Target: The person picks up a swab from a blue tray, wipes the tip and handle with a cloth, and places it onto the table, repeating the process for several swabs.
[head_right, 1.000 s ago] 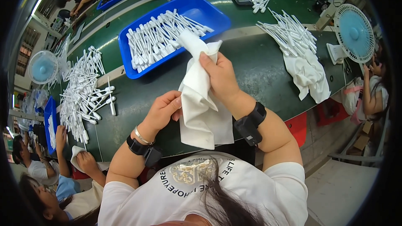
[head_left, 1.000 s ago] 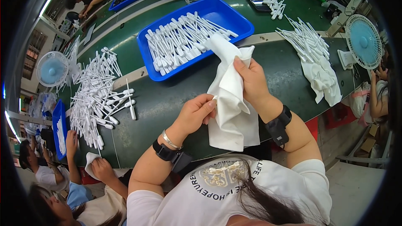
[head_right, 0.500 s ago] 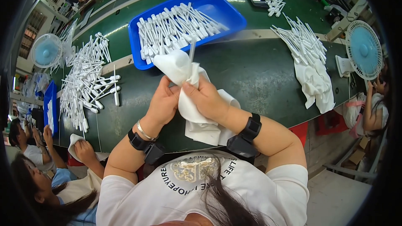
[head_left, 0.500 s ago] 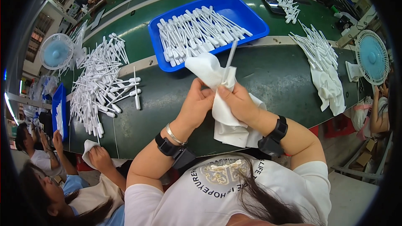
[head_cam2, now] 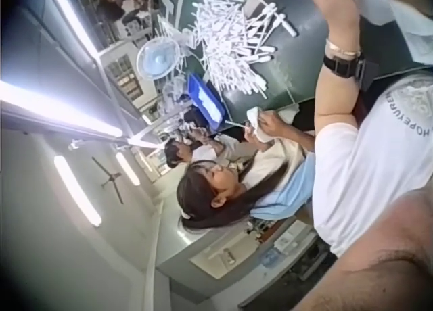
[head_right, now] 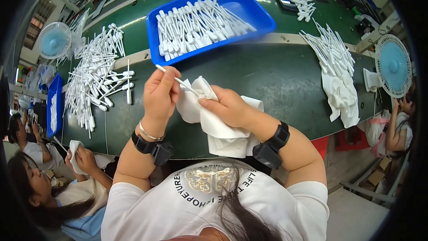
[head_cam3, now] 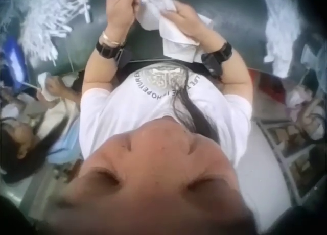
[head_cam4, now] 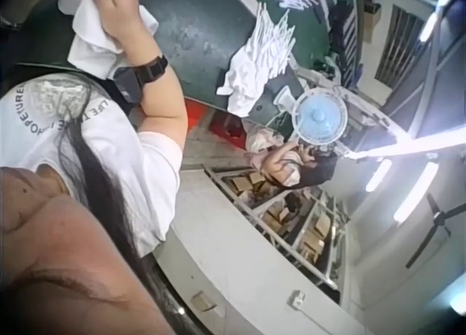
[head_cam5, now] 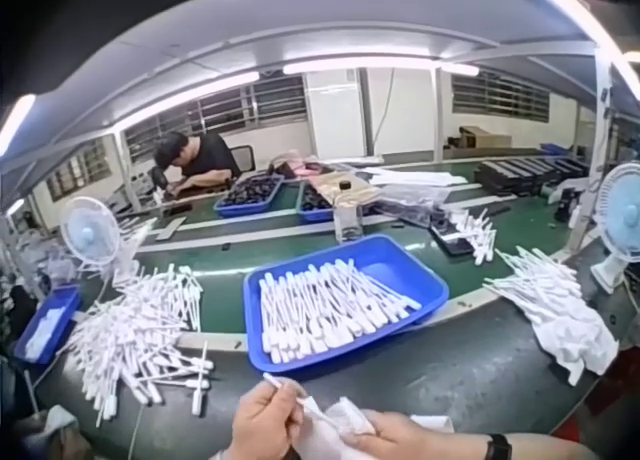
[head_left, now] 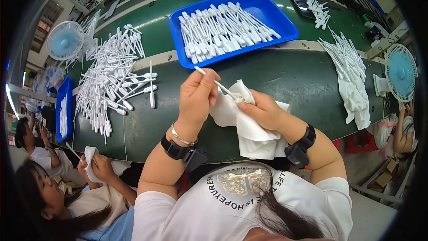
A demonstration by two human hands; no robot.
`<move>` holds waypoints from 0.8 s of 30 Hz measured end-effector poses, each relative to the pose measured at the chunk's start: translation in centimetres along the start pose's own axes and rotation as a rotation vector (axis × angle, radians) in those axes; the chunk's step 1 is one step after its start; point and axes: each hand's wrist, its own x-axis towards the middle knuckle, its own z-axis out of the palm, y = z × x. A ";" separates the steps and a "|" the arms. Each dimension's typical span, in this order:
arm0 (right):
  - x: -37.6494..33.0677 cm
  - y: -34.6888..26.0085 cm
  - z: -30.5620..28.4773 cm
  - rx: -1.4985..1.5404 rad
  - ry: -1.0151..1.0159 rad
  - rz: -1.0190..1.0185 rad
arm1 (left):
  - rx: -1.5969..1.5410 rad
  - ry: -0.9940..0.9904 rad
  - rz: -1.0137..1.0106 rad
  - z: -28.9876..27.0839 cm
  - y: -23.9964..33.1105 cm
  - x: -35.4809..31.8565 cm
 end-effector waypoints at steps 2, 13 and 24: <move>-0.1 -0.2 -1.0 -0.105 -0.019 0.037 | -0.079 0.052 0.059 -1.1 0.6 0.8; 1.2 0.9 0.7 -0.535 0.221 -0.185 | 0.029 0.070 0.027 1.2 -1.3 -0.2; 0.2 -0.4 -0.3 0.277 0.056 0.010 | -0.270 0.135 0.297 1.0 0.1 -0.7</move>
